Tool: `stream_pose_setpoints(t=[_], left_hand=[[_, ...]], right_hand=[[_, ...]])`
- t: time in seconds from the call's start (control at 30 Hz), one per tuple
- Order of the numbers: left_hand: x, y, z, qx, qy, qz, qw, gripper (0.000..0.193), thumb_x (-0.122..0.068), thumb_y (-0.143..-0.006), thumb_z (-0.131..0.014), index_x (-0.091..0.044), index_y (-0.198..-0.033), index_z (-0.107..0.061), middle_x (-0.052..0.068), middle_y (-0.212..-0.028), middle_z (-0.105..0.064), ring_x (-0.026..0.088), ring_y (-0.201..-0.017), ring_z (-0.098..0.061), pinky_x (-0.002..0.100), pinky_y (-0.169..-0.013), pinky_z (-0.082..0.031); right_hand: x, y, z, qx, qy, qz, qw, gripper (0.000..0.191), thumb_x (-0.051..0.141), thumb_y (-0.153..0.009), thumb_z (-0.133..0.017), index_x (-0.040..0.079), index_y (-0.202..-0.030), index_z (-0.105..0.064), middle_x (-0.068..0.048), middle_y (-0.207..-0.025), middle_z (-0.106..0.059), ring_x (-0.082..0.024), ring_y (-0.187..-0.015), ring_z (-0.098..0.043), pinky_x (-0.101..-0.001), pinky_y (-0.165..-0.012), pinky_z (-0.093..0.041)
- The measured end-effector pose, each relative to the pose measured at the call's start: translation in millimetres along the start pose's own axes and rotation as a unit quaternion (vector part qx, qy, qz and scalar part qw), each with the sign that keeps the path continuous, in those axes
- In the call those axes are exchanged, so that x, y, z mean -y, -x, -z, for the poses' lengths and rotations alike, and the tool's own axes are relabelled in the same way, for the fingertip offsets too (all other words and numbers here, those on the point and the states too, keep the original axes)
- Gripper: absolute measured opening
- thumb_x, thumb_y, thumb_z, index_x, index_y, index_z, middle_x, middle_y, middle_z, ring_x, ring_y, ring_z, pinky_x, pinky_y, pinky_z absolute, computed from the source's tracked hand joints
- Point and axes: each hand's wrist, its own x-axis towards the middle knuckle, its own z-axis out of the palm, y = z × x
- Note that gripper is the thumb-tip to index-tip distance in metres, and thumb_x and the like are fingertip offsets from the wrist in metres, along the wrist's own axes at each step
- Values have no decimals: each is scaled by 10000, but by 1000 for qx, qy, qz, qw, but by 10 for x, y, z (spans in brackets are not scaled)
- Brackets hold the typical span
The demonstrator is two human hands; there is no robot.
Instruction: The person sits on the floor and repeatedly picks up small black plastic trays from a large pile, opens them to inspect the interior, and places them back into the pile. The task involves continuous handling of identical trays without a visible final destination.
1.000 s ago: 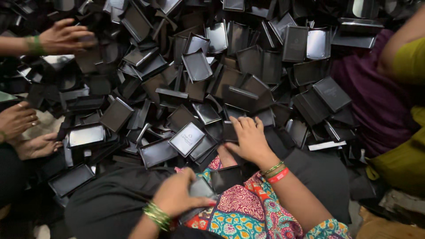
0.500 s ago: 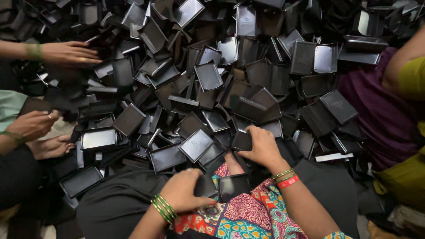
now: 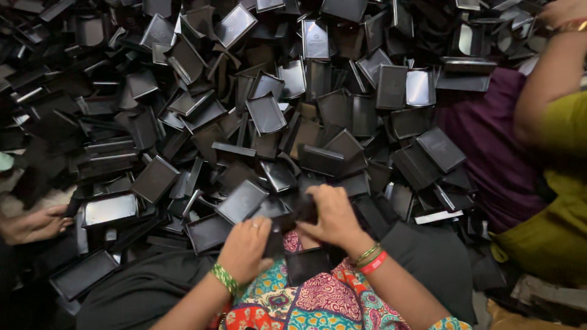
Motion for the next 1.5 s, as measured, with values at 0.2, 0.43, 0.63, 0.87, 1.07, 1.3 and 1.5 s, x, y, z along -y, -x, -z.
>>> stream_pose_setpoints(t=[0.2, 0.43, 0.63, 0.87, 1.07, 1.3, 1.5], left_hand=[[333, -459, -40, -49, -126, 8, 991, 934, -394, -570, -918, -10, -1304, -487, 130, -1125, -576, 291, -1026, -586, 412, -827, -460], [997, -749, 42, -224, -132, 188, 947, 971, -590, -604, -898, 12, -1274, -535, 147, -1051, -607, 307, -932, -603, 423, -762, -462], [1562, -601, 135, -319, -89, 320, 888, 656, -426, -730, -897, -52, -1159, -570, 137, -1090, -620, 330, -974, -633, 445, -796, -487], [1618, -452, 414, -427, -93, 319, 841, 588, -333, -692, -875, -55, -1119, -582, 151, -1075, -628, 374, -1015, -644, 469, -816, -500], [972, -726, 214, -247, 80, 116, 959, 224, -282, -829, -775, -80, -806, -681, 137, -905, -655, 344, -938, -639, 474, -844, -477], [914, -1245, -449, -232, -63, 23, 970, 92, -153, -857, -609, -138, -878, -697, 49, -958, -677, 247, -966, -649, 413, -807, -474], [1060, -1491, -542, -237, -161, -9, 958, 166, -172, -879, -579, -140, -973, -712, 37, -996, -649, 212, -984, -608, 371, -793, -451]], right_hand=[[-104, -30, -90, -7, 58, 12, 998, 703, 286, -579, -871, 74, -1192, -599, -127, -1024, -604, -336, -1001, -581, -452, -904, -417], [-825, -68, 84, -98, 174, -171, 965, 794, 347, -573, -907, 35, -1229, -587, -162, -1133, -642, -368, -1066, -607, -492, -910, -459], [-973, -1, 170, -187, 210, -253, 926, 829, 366, -637, -917, 3, -1294, -566, -204, -1202, -625, -417, -1097, -600, -509, -921, -479], [-537, -131, 199, -259, 127, -181, 940, 732, 287, -765, -898, -18, -1322, -533, -202, -1233, -594, -361, -1150, -611, -431, -1012, -504], [132, -267, 127, 87, -172, -94, 977, 665, 232, -636, -835, 65, -1224, -572, -87, -1170, -683, -220, -1109, -677, -343, -985, -529], [291, -413, -289, 302, -293, -86, 903, 782, 177, -726, -860, 59, -1413, -507, -89, -1205, -665, -204, -1171, -613, -342, -1084, -422], [-226, -616, -261, 100, -408, -165, 892, 822, 90, -746, -813, 48, -1457, -403, -61, -1330, -598, -179, -1248, -601, -343, -1080, -457]])
